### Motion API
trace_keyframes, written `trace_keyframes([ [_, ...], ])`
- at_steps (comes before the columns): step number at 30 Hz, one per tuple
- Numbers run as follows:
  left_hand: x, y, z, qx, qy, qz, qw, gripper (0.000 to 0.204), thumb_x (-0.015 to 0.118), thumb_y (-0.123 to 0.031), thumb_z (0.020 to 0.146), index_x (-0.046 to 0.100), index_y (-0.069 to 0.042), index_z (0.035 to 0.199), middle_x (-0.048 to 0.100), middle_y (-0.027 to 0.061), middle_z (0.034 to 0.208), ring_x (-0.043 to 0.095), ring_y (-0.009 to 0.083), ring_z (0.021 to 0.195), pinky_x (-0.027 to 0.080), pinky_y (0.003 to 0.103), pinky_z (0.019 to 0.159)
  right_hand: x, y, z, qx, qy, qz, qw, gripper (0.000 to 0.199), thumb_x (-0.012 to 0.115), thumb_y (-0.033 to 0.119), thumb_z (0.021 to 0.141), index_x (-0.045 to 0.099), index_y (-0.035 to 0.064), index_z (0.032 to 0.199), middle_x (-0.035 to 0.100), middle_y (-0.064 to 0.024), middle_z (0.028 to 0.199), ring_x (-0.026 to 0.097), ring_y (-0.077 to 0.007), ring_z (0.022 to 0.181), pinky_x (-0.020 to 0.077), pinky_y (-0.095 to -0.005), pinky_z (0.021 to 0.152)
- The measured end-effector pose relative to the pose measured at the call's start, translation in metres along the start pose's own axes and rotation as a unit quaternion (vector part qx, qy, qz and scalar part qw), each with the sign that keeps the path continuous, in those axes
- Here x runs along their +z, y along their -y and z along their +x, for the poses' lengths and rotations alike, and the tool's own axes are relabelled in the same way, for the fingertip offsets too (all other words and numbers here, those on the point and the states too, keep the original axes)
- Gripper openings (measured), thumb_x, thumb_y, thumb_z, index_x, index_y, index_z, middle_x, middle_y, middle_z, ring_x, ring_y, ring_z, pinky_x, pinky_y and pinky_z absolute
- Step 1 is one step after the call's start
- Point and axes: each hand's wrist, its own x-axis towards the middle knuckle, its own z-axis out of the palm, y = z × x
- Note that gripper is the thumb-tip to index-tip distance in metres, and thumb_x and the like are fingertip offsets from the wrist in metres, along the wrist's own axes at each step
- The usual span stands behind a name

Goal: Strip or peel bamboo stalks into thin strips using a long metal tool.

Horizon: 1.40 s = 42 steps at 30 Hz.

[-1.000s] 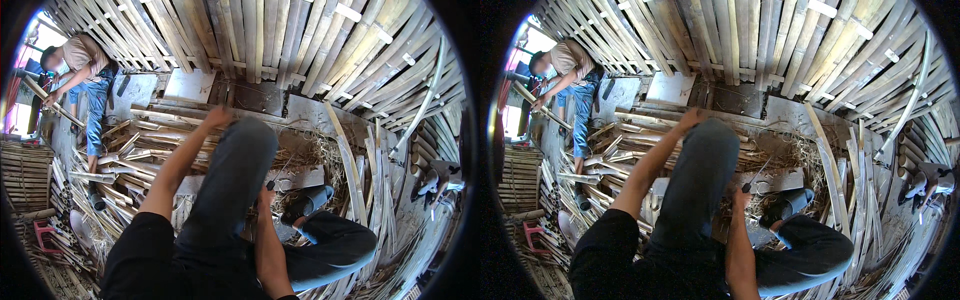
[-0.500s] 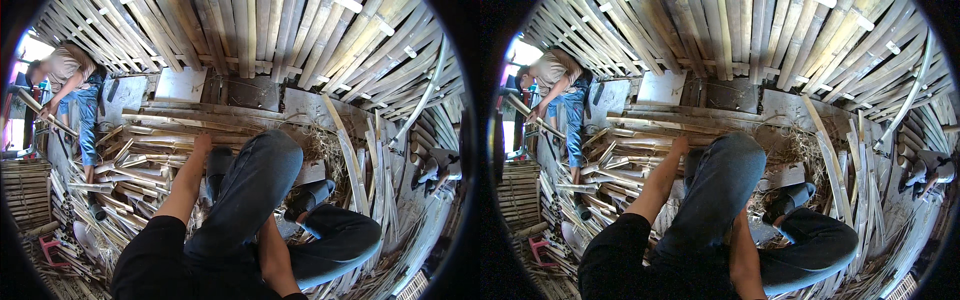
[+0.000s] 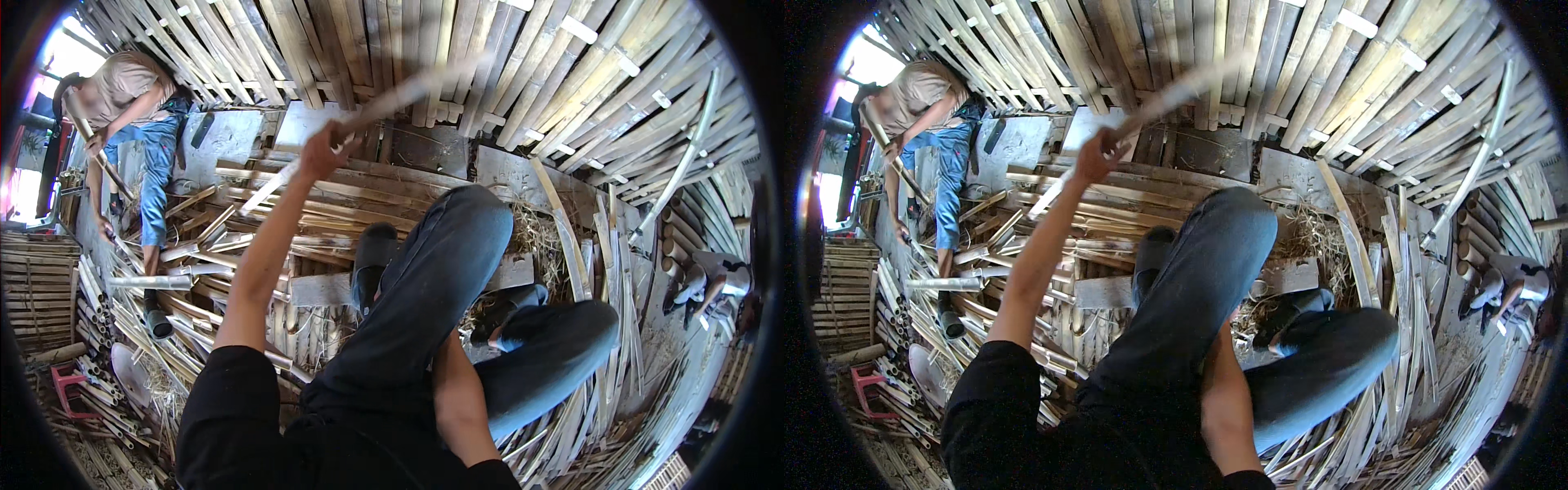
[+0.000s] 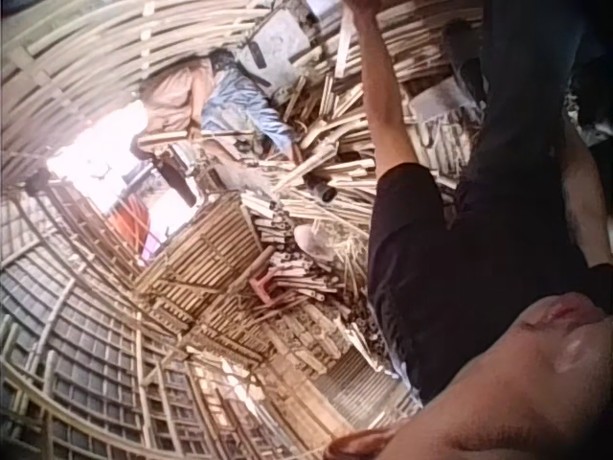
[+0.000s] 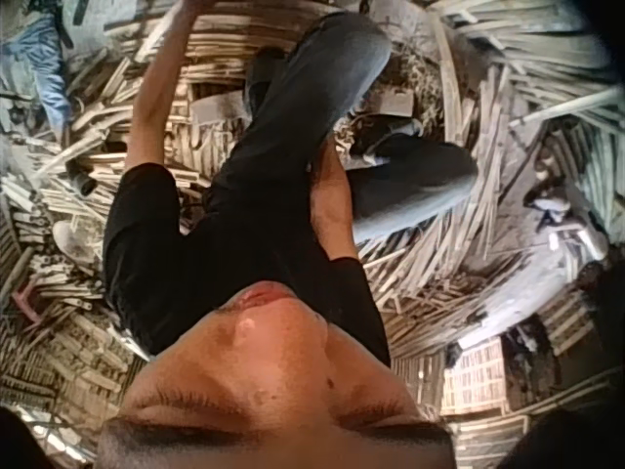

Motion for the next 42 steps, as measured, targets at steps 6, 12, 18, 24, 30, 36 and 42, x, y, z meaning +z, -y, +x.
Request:
trace_keyframes([
  [6, -0.127, -0.165, 0.072, 0.084, -0.238, -0.264, 0.931, 0.038, 0.062, -0.033, 0.093, 0.054, -0.006, 0.067, 0.047, -0.0029, 0.052, 0.039, 0.0061, 0.046, 0.029, 0.027, 0.042, 0.015, -0.033, 0.09, -0.076, -0.185, 0.012, 0.98, 0.047, 0.071, 0.037, 0.071, 0.067, -0.0086, 0.082, 0.068, -0.0229, 0.079, 0.069, -0.0341, 0.073, 0.0517, -0.0455, 0.06],
  [12, -0.237, -0.252, 0.02, 0.116, -0.295, -0.561, 0.765, 0.055, 0.039, -0.057, 0.097, 0.042, -0.008, 0.074, 0.033, -0.0013, 0.057, 0.023, 0.0099, 0.04, 0.021, 0.026, 0.036, -0.108, 0.072, -0.063, 0.031, 0.016, 0.265, 0.964, 0.036, 0.066, 0.023, 0.069, 0.066, -0.0112, 0.078, 0.065, -0.0185, 0.069, 0.064, -0.0306, 0.063, 0.0483, -0.0434, 0.062],
  [18, -0.269, -0.308, 0.01, 0.197, -0.307, -0.578, 0.73, 0.063, 0.034, -0.075, 0.089, 0.036, -0.015, 0.069, 0.026, -0.0017, 0.049, 0.018, 0.0099, 0.038, 0.016, 0.026, 0.038, -0.148, 0.066, -0.071, 0.026, -0.052, 0.27, 0.961, 0.04, 0.068, 0.027, 0.072, 0.063, -0.0115, 0.083, 0.064, -0.0216, 0.076, 0.063, -0.0345, 0.071, 0.0471, -0.0462, 0.069],
  [24, -0.255, -0.348, 0.013, 0.255, -0.266, -0.625, 0.688, 0.053, 0.036, -0.061, 0.097, 0.043, -0.014, 0.072, 0.03, -0.0014, 0.049, 0.024, 0.0091, 0.036, 0.021, 0.026, 0.036, -0.143, 0.055, -0.037, 0.034, -0.055, 0.301, 0.952, 0.034, 0.066, 0.026, 0.08, 0.06, -0.0073, 0.083, 0.06, -0.0146, 0.068, 0.059, -0.0273, 0.059, 0.0455, -0.0426, 0.059],
  [30, -0.206, -0.371, 0.027, 0.302, -0.116, -0.632, 0.705, 0.048, 0.036, -0.051, 0.099, 0.051, -0.009, 0.08, 0.04, 0.0017, 0.057, 0.043, 0.015, 0.053, 0.04, 0.031, 0.057, -0.14, 0.047, -0.021, 0.03, -0.018, 0.397, 0.917, 0.032, 0.065, 0.023, 0.082, 0.055, -0.0048, 0.07, 0.052, -0.0091, 0.055, 0.052, -0.0221, 0.046, 0.0391, -0.038, 0.046],
  [36, -0.148, -0.394, 0.022, 0.262, -0.031, -0.511, 0.818, 0.039, 0.042, -0.036, 0.099, 0.05, -0.007, 0.075, 0.055, 0.0078, 0.065, 0.059, 0.0198, 0.064, 0.052, 0.039, 0.07, -0.149, 0.051, -0.011, 0.044, -0.06, 0.419, 0.905, 0.038, 0.066, 0.028, 0.084, 0.058, -0.0047, 0.067, 0.055, -0.0111, 0.056, 0.054, -0.0233, 0.047, 0.0415, -0.0393, 0.047],
  [42, -0.106, -0.412, 0.028, 0.147, -0.109, -0.618, 0.765, 0.043, 0.057, -0.032, 0.097, 0.037, -0.014, 0.063, 0.03, -0.004, 0.049, 0.025, 0.0078, 0.036, 0.018, 0.026, 0.035, -0.169, 0.062, -0.028, 0.016, -0.104, 0.41, 0.906, 0.031, 0.064, 0.027, 0.083, 0.06, -0.0028, 0.074, 0.058, -0.0097, 0.06, 0.054, -0.0206, 0.049, 0.0416, -0.0368, 0.047],
])
